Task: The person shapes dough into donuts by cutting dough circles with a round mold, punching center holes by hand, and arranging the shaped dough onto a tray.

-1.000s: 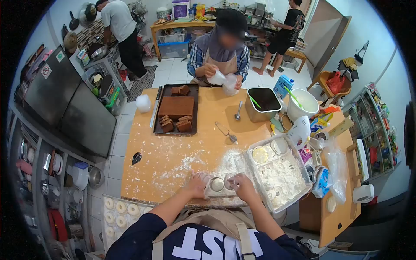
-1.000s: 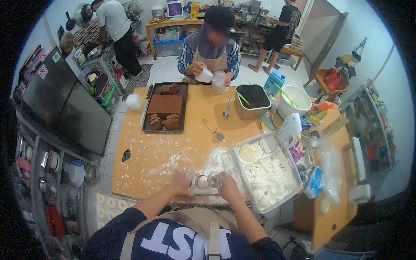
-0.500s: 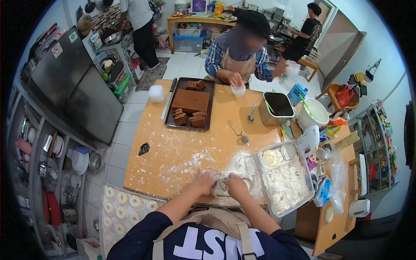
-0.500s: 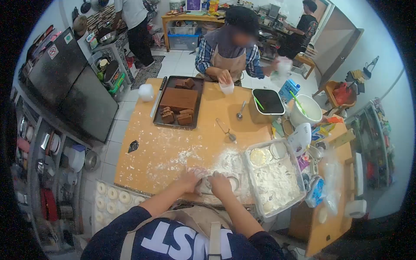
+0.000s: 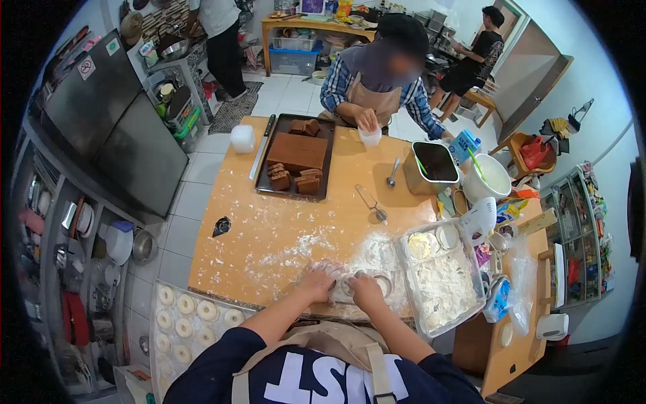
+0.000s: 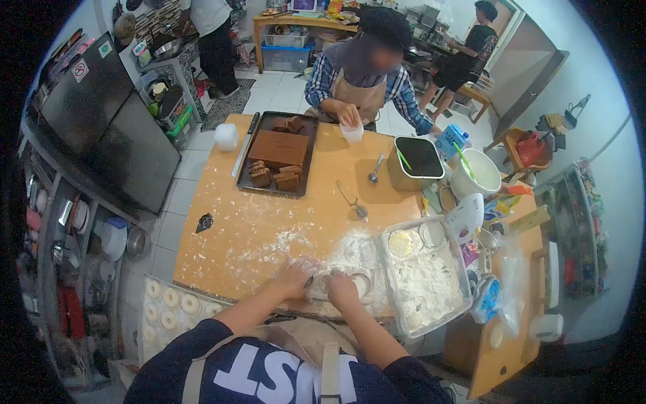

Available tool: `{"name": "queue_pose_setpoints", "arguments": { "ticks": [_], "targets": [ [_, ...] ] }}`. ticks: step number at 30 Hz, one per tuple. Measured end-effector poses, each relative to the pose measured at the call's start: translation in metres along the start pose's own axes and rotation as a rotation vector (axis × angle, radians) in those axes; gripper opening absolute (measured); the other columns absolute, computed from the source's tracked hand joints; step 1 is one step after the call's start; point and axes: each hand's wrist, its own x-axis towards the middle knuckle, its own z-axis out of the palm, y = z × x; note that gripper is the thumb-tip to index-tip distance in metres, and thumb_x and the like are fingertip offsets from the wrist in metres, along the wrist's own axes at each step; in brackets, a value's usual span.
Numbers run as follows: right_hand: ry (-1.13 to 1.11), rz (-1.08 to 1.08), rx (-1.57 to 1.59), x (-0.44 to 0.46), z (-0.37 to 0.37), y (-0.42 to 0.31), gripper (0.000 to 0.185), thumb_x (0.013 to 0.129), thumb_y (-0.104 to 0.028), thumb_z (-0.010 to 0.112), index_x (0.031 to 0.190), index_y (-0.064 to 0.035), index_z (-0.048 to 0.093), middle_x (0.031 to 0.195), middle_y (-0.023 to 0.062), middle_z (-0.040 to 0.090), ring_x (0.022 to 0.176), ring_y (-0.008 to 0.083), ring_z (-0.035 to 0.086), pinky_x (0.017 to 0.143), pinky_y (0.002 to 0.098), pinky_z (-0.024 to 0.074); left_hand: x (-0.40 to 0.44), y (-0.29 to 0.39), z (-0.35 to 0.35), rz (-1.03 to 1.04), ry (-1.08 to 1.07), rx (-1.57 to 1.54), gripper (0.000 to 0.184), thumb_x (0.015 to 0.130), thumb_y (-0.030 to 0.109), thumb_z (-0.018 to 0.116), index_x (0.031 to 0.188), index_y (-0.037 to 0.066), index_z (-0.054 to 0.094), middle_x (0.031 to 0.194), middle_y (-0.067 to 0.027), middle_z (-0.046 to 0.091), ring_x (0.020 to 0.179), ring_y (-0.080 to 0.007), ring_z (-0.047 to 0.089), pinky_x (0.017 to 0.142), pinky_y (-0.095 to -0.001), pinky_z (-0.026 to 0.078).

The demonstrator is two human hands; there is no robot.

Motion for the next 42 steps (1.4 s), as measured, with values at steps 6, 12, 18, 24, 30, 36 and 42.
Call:
{"name": "queue_pose_setpoints", "arguments": {
  "ticks": [6, 12, 18, 24, 30, 36, 42],
  "targets": [
    [0.111, 0.1, 0.086, 0.004, -0.028, 0.012, 0.021, 0.072, 0.0, 0.054, 0.088, -0.0067, 0.065, 0.093, 0.017, 0.06, 0.085, 0.0373, 0.059, 0.072, 0.0454, 0.0484, 0.005, -0.002, 0.004, -0.014, -0.003, 0.008, 0.104, 0.06, 0.049, 0.078, 0.144, 0.02, 0.025, 0.148, -0.0065, 0.028, 0.139, -0.0296, 0.02, 0.109, -0.0607, 0.014],
    [-0.066, 0.048, -0.055, -0.002, -0.018, -0.002, 0.019, 0.073, -0.003, 0.054, 0.089, -0.0084, 0.065, 0.095, 0.0174, 0.058, 0.09, 0.0345, 0.059, 0.074, 0.0439, 0.0493, 0.006, -0.004, 0.008, -0.014, -0.017, 0.015, 0.104, 0.061, 0.048, 0.079, 0.145, 0.022, 0.023, 0.15, -0.004, 0.025, 0.139, -0.0289, 0.019, 0.109, -0.0597, 0.014],
    [-0.052, -0.037, -0.106, -0.001, 0.002, -0.002, 0.015, 0.072, -0.004, 0.055, 0.085, -0.0063, 0.063, 0.091, 0.0185, 0.058, 0.084, 0.0355, 0.06, 0.071, 0.0453, 0.0487, -0.001, 0.003, -0.01, -0.011, -0.065, 0.033, 0.104, 0.061, 0.048, 0.079, 0.145, 0.022, 0.022, 0.15, -0.002, 0.024, 0.139, -0.029, 0.018, 0.109, -0.0602, 0.016],
    [-0.025, -0.04, -0.108, 0.0, 0.006, -0.002, 0.012, 0.072, -0.005, 0.056, 0.082, -0.0061, 0.062, 0.087, 0.0178, 0.058, 0.081, 0.0352, 0.06, 0.068, 0.0453, 0.0476, 0.002, 0.0, -0.002, 0.008, -0.037, 0.037, 0.101, 0.062, 0.046, 0.078, 0.144, 0.021, 0.024, 0.149, -0.0027, 0.026, 0.139, -0.0295, 0.019, 0.108, -0.0613, 0.018],
    [-0.069, -0.017, -0.088, 0.004, 0.004, 0.0, 0.012, 0.07, -0.002, 0.054, 0.079, -0.0047, 0.062, 0.088, 0.0199, 0.058, 0.082, 0.0363, 0.06, 0.069, 0.046, 0.0478, 0.004, -0.004, 0.008, 0.012, 0.006, 0.039, 0.095, 0.064, 0.043, 0.077, 0.143, 0.022, 0.027, 0.149, -0.0026, 0.027, 0.138, -0.0312, 0.021, 0.107, -0.062, 0.018],
    [0.058, 0.056, 0.021, 0.006, -0.029, 0.01, 0.013, 0.073, -0.002, 0.054, 0.082, -0.0033, 0.063, 0.093, 0.0169, 0.059, 0.083, 0.0361, 0.059, 0.073, 0.0452, 0.0485, 0.003, 0.0, 0.009, -0.001, -0.007, 0.012, 0.095, 0.063, 0.042, 0.078, 0.141, 0.023, 0.029, 0.148, -0.002, 0.029, 0.138, -0.0315, 0.021, 0.107, -0.0633, 0.018],
    [-0.048, -0.047, -0.06, 0.005, -0.021, 0.003, 0.011, 0.076, -0.006, 0.054, 0.083, -0.0061, 0.062, 0.09, 0.0162, 0.057, 0.085, 0.0337, 0.059, 0.071, 0.045, 0.0489, 0.0, 0.0, -0.002, 0.009, 0.006, -0.021, 0.097, 0.061, 0.041, 0.08, 0.141, 0.023, 0.029, 0.148, -0.0036, 0.028, 0.138, -0.0307, 0.02, 0.107, -0.0627, 0.018]
  ]
}}
